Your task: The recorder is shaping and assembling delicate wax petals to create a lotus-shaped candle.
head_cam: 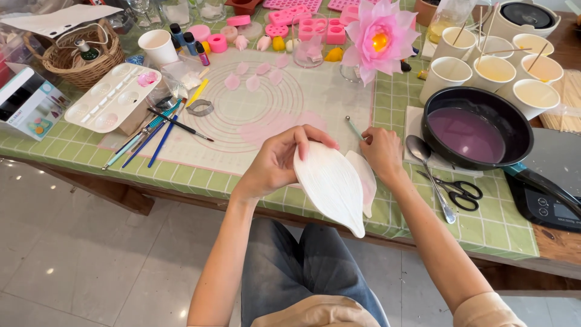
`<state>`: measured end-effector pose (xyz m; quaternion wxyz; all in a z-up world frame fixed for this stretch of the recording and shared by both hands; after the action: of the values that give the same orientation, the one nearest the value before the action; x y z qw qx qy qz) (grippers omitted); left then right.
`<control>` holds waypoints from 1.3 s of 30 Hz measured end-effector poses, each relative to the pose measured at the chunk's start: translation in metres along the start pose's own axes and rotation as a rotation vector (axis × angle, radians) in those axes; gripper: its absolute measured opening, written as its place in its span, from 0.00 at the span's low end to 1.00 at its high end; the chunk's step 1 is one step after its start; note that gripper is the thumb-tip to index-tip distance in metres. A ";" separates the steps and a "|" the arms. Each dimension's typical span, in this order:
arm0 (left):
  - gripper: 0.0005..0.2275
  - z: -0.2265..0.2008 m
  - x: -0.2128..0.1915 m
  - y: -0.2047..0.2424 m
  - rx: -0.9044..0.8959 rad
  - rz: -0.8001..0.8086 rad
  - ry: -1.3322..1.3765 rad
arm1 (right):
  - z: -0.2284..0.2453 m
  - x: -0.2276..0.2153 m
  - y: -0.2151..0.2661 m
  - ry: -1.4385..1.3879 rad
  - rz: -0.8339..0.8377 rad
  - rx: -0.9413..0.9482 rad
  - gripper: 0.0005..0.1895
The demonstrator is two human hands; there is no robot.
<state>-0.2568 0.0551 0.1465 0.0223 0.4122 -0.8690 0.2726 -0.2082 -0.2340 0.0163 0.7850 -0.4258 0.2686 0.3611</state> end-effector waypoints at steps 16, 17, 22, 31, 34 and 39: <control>0.12 0.049 0.027 -0.020 -0.055 0.084 -0.132 | 0.031 -0.147 0.135 -0.992 0.102 0.167 0.18; 0.13 0.059 0.028 -0.024 -0.087 0.052 -0.215 | 0.018 -0.141 0.142 -0.989 0.069 0.159 0.18; 0.19 0.101 0.029 -0.044 -0.151 -0.109 -0.278 | 0.003 -0.128 0.138 -0.963 0.092 0.349 0.18; 0.22 0.192 0.007 -0.060 -0.275 -0.305 -0.666 | 0.018 -0.122 0.130 -0.492 0.230 0.381 0.23; 0.24 0.194 0.006 -0.061 -0.301 -0.330 -0.829 | 0.022 -0.119 0.134 -0.393 0.231 0.376 0.25; 0.25 0.205 -0.002 -0.061 -0.337 -0.316 -0.876 | 0.038 -0.119 0.130 -0.267 0.246 0.357 0.30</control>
<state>-0.1731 -0.0757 -0.0008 -0.2374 0.6055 -0.7556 -0.0774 -0.3783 -0.1921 0.0604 0.8263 -0.1931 0.2720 0.4537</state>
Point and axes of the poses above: each hand's wrist, its own y-axis away from the middle knuckle, its own x-axis out of the palm, z = x × y, the point moved 2 cm from there along -y, towards the middle knuckle, and after that the axes turned 15 degrees about -z, right-handed, at the moved point
